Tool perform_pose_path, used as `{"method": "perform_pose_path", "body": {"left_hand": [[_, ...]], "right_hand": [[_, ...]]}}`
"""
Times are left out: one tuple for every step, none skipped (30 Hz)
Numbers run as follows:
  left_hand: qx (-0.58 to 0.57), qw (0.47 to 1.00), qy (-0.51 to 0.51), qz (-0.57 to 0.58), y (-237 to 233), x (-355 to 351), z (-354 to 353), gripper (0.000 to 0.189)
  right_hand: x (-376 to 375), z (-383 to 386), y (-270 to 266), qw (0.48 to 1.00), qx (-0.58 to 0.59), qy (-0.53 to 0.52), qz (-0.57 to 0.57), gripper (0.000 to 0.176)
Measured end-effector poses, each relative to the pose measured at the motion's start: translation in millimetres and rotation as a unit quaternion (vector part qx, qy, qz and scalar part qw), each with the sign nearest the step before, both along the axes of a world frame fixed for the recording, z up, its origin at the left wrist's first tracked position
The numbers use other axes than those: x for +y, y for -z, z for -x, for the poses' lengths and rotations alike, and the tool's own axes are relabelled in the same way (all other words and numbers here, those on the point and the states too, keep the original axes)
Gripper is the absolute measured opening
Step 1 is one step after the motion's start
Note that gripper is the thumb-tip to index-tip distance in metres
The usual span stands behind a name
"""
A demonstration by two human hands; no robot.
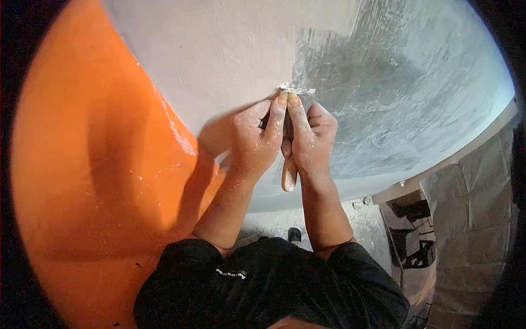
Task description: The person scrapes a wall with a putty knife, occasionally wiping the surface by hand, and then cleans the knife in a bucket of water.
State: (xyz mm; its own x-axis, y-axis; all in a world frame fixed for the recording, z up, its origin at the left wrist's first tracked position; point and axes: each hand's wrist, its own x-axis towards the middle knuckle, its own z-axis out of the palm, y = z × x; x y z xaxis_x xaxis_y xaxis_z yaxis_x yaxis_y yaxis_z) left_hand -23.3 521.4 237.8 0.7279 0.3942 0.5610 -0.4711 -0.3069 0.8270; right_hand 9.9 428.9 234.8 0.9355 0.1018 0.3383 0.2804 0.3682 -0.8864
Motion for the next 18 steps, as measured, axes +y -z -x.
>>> {"method": "perform_pose_path", "body": {"left_hand": [[-0.007,1.0,-0.001,-0.003,0.3,-0.5,-2.1,0.028],[-0.035,0.999,-0.018,-0.011,1.8,-0.6,-6.7,0.028],[-0.062,0.997,-0.035,-0.019,-1.4,-2.0,-8.6,0.028],[-0.069,0.995,-0.061,-0.024,-11.7,-7.7,-3.5,0.028],[-0.078,0.995,-0.06,-0.027,-8.6,-6.8,-6.0,0.028],[-0.037,0.998,-0.044,-0.025,-7.4,-2.3,-6.1,0.028],[0.007,0.999,-0.028,-0.021,-6.9,-1.0,-4.4,0.029],[-0.005,0.999,-0.032,-0.022,-8.0,-3.9,-3.1,0.03],[-0.007,0.999,-0.03,-0.023,-17.2,-6.3,1.8,0.03],[0.022,0.998,-0.042,-0.036,-27.6,-8.7,7.9,0.03],[0.051,0.996,-0.055,-0.049,-32.6,-9.7,10.9,0.03],[0.052,0.996,-0.055,-0.049,-26.9,-8.2,7.5,0.03],[0.021,0.998,-0.041,-0.033,-16.1,-5.2,1.1,0.03],[-0.011,0.999,-0.027,-0.017,-10.5,-3.4,-2.6,0.03],[-0.011,0.999,-0.028,-0.016,-16.1,-5.0,-0.2,0.03],[0.014,0.998,-0.045,-0.039,-27.5,-7.5,7.0,0.03],[0.04,0.995,-0.062,-0.061,-33.3,-8.8,11.5,0.03],[0.042,0.995,-0.063,-0.061,-33.1,-8.1,11.9,0.03]], "right_hand": [[0.1,-2.4,1.6,1.0,-0.007,-0.001,-0.003,0.028],[0.3,-5.6,3.4,1.0,-0.008,-0.001,-0.004,0.029],[0.1,-6.9,2.9,1.0,-0.008,-0.001,-0.007,0.03],[-1.5,-5.7,0.6,1.0,-0.003,-0.004,0.002,0.032],[-3.0,-9.9,3.8,1.0,-0.013,-0.004,-0.002,0.032],[-2.5,-13.0,6.9,1.0,-0.017,0.006,0.012,0.033],[-2.8,-14.7,11.3,0.999,-0.017,0.018,0.026,0.034],[-3.9,-17.3,14.1,0.998,-0.024,0.025,0.043,0.03],[-4.2,-15.4,10.2,0.998,-0.026,0.027,0.042,0.03],[-3.7,-11.4,3.9,0.999,-0.023,0.012,0.021,0.027],[-3.3,-9.2,0.5,1.0,-0.018,-0.004,0.0,0.025],[-3.8,-9.7,1.6,1.0,-0.018,-0.004,0.0,0.025],[-4.6,-10.5,3.4,1.0,-0.021,-0.001,0.014,0.023],[-4.9,-11.2,4.2,0.999,-0.024,0.001,0.027,0.022],[-4.7,-11.9,3.6,0.999,-0.024,0.0,0.028,0.022],[-3.8,-10.4,1.3,1.0,-0.023,-0.001,0.015,0.022],[-3.1,-8.5,-0.6,1.0,-0.021,-0.002,0.003,0.023],[-2.3,-7.2,-2.3,1.0,-0.02,-0.004,0.003,0.023]]}}
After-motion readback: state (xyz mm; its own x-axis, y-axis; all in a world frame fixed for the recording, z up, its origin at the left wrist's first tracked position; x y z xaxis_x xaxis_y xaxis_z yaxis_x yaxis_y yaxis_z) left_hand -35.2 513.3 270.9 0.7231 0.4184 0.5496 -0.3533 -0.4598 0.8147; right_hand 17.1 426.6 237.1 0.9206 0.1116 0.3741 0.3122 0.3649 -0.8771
